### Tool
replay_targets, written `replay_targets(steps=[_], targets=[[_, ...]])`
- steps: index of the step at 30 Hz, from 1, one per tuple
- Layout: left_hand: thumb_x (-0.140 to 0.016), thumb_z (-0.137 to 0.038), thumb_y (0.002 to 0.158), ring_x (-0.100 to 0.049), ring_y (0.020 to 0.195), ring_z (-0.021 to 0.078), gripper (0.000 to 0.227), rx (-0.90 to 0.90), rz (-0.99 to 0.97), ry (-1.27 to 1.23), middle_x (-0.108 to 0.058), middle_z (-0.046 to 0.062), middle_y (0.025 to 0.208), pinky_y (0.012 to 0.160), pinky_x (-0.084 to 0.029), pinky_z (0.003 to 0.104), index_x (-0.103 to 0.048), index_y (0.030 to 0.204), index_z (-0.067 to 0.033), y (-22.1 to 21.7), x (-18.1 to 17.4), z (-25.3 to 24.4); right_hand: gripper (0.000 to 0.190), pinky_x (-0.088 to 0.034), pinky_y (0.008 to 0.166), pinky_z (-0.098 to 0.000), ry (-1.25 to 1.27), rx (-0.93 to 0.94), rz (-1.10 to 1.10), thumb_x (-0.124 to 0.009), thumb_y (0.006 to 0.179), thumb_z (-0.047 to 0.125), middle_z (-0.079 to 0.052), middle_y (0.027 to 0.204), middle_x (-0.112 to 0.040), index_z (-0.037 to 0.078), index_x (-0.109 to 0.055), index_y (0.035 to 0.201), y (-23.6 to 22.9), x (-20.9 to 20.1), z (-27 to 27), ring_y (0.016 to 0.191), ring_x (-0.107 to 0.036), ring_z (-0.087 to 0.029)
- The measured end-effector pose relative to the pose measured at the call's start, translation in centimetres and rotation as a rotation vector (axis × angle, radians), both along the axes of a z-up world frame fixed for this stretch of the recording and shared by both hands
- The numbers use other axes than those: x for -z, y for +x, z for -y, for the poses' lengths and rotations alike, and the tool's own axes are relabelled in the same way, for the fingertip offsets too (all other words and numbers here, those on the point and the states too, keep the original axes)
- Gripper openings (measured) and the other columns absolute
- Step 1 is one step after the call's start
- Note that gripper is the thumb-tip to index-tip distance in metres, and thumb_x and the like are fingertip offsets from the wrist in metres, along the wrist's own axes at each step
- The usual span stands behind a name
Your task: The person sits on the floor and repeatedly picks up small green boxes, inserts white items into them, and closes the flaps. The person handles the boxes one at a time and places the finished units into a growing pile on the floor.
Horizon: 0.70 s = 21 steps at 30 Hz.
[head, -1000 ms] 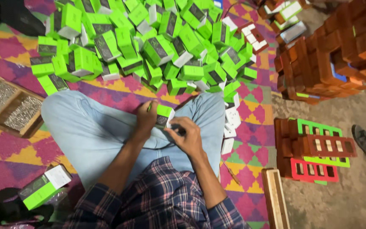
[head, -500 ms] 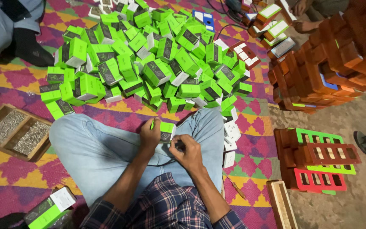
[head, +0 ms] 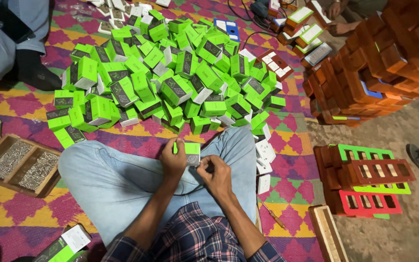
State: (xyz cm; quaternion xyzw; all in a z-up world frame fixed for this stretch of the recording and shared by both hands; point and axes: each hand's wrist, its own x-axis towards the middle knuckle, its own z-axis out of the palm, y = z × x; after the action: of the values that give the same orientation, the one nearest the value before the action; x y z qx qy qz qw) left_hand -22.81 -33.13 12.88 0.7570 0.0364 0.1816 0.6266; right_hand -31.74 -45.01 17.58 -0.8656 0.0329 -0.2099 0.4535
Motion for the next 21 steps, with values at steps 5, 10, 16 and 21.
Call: replay_targets(steps=[5, 10, 16, 21], targets=[[-0.058, -0.024, 0.101, -0.074, 0.087, 0.0337, 0.025, 0.023, 0.075, -0.027, -0.075, 0.016, 0.091, 0.079, -0.056, 0.040, -0.070, 0.100, -0.0030, 0.2, 0.7, -1.7, 0.021, -0.048, 0.056, -0.0325, 0.041, 0.244, 0.012, -0.070, 0.096, 0.004, -0.010, 0.066, -0.057, 0.000, -0.058, 0.080, 0.9, 2.4, 1.9, 0.061, -0.056, -0.015], [-0.053, -0.024, 0.102, -0.070, 0.086, 0.0326, 0.028, 0.017, 0.075, -0.014, -0.073, 0.017, 0.092, 0.078, -0.053, 0.040, -0.070, 0.098, -0.0021, 0.8, 3.0, -3.4, 0.017, -0.053, 0.064, -0.0267, 0.496, -0.027, 0.019, -0.067, 0.093, 0.005, -0.005, 0.089, -0.062, 0.002, -0.055, 0.104, 1.6, 2.4, 3.1, 0.074, -0.061, -0.013], [-0.053, -0.030, 0.103, -0.066, 0.073, 0.0275, 0.033, 0.278, -0.129, -0.065, -0.069, 0.018, 0.080, 0.071, -0.052, 0.038, -0.068, 0.093, -0.0019, 1.6, 5.2, -2.3, 0.063, -0.062, 0.087, -0.0320, 0.322, -0.424, 0.027, -0.086, 0.077, 0.002, -0.011, 0.135, -0.050, 0.002, -0.061, 0.135, 0.8, -0.4, 1.4, 0.120, -0.059, -0.020], [-0.051, -0.030, 0.103, -0.068, 0.076, 0.0250, 0.034, 0.405, -0.214, -0.204, -0.073, 0.014, 0.083, 0.073, -0.053, 0.037, -0.070, 0.094, -0.0030, 1.2, 6.0, -2.3, 0.069, -0.064, 0.085, -0.0322, 0.244, -0.364, 0.007, -0.092, 0.069, 0.004, -0.012, 0.131, -0.057, 0.001, -0.064, 0.131, 0.2, -1.7, 1.0, 0.116, -0.064, -0.021]])
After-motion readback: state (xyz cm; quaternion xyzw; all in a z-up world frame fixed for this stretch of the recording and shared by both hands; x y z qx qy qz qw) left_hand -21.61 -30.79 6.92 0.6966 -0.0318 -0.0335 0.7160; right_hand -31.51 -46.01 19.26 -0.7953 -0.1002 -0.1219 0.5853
